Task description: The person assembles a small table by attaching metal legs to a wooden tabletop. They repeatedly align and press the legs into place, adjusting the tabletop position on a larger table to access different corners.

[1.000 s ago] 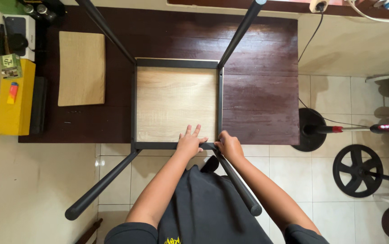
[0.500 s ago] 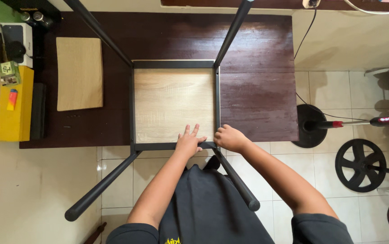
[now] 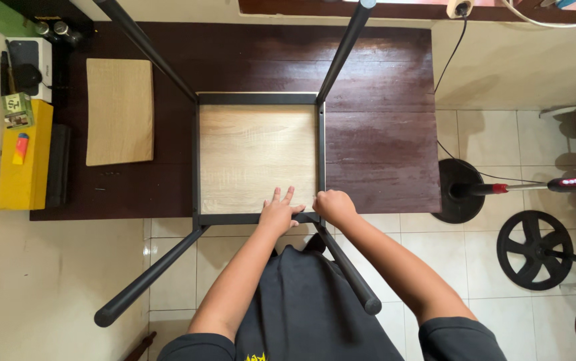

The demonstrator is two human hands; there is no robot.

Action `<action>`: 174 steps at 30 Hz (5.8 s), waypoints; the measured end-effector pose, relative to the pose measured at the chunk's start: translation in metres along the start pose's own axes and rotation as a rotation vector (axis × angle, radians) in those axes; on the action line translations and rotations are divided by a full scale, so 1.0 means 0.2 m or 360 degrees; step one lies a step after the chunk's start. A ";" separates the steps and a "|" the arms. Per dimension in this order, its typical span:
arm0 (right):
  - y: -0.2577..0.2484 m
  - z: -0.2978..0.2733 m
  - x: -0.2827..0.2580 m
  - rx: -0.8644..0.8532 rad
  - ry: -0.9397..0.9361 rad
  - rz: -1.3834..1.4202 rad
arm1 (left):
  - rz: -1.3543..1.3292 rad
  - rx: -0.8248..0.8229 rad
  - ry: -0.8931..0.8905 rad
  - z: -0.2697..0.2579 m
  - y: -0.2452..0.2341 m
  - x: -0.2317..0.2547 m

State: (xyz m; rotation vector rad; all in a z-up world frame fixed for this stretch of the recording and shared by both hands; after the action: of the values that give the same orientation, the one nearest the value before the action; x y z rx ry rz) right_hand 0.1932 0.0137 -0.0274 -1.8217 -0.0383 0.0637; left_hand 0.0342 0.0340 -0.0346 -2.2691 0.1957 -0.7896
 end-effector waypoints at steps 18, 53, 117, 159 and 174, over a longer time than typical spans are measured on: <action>-0.30 -0.02 0.06 0.0263 -0.0942 -0.0152 | 0.0023 0.0013 0.0026 0.00 0.00 0.00; -0.08 -0.23 0.07 0.0577 -0.0032 0.0085 | 0.0015 0.0028 0.0011 -0.02 -0.03 0.03; -0.05 -0.29 0.06 0.0304 0.0673 0.0449 | 0.0278 -0.0002 0.0199 -0.01 0.02 0.00; -0.19 -0.09 0.08 0.0130 -0.1034 -0.0118 | -0.0078 0.0125 -0.0106 -0.02 -0.02 0.04; -0.25 -0.09 0.04 0.0290 -0.1223 -0.0021 | -0.0119 0.0144 -0.0139 -0.04 -0.03 0.05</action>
State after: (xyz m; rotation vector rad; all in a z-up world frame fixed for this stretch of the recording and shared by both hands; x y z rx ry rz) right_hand 0.2024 0.0091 0.0263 -1.5219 -0.5659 0.7301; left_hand 0.0371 0.0303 -0.0220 -2.2304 0.0339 -0.7216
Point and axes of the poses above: each hand's wrist, its own z-axis towards the middle knuckle, its own y-axis out of the palm, x = y × z, the point moved 6 cm from there along z, towards the middle knuckle, and after that the axes turned 12 degrees about -z, right-handed, at the moved point
